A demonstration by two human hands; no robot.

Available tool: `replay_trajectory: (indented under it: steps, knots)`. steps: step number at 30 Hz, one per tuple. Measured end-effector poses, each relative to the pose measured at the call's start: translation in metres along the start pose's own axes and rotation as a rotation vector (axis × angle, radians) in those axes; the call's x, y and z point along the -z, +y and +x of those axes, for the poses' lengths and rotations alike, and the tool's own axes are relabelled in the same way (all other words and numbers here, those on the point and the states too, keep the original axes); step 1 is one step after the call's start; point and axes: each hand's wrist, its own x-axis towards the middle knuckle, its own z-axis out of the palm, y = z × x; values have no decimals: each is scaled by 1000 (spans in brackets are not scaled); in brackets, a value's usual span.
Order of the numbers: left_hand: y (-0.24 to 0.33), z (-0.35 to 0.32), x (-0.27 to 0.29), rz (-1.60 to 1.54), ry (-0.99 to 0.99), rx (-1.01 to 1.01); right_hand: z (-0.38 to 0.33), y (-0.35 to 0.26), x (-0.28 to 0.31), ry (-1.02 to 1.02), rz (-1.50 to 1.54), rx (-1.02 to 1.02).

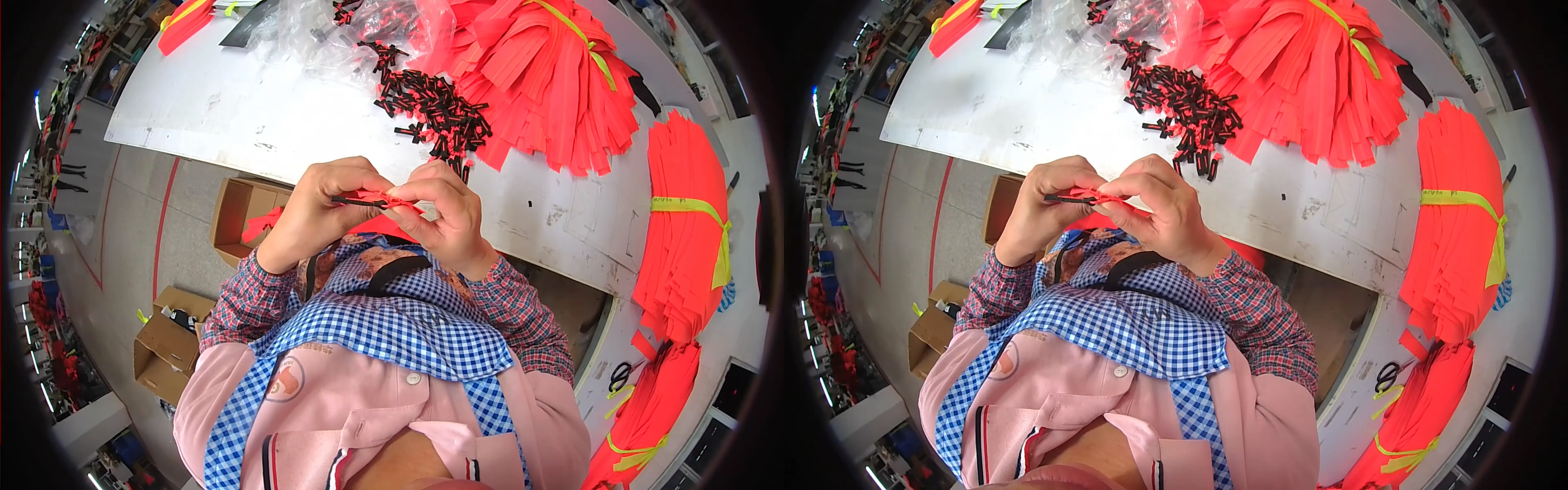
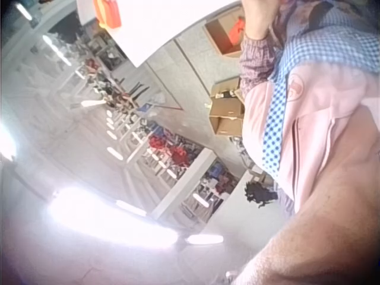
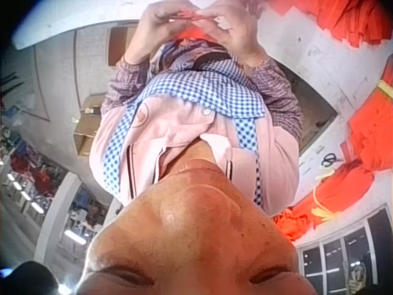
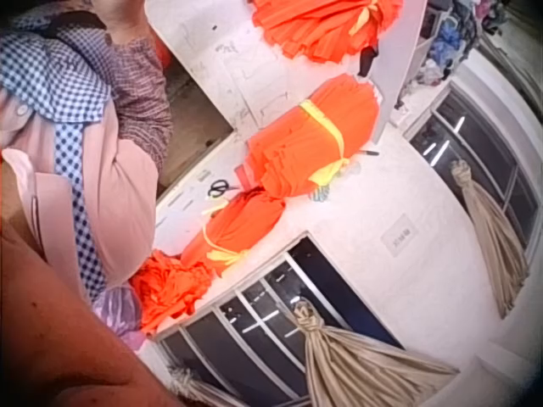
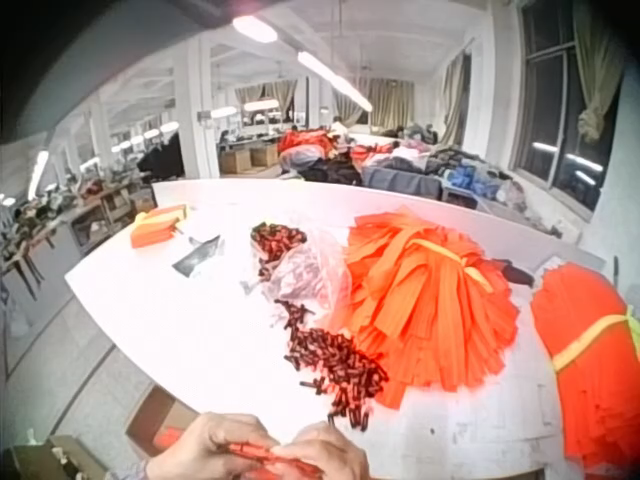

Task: Attaching black plastic clips to neon pink fabric strips at a workbench in a production facility.

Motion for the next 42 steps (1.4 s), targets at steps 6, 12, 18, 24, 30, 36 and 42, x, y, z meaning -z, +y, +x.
replay_trajectory:
  steps: [6, 12, 18, 24, 30, 36, 42]
  knots:
    - [1, 2, 0, -105, -19, 107, -1, 0, 0, 1, 74, -60]
    - [-9, -2, 2, -156, 49, 97, 5, 2, -8, 20, 186, -138]
    - [4, 1, 16, -9, 46, -52, 7, 6, -2, 10, 117, -271]
    - [13, -17, 13, 47, 117, -159, 2, -3, -13, 33, 492, -448]
    - [9, -43, 15, -220, 255, -185, 33, -20, -47, 95, 560, -544]
    - [-7, -72, 6, -120, 124, -27, 126, -43, -17, 542, 667, -682]
    - [35, -70, 52, -81, 563, -338, 97, -20, -71, -78, 1154, -588]
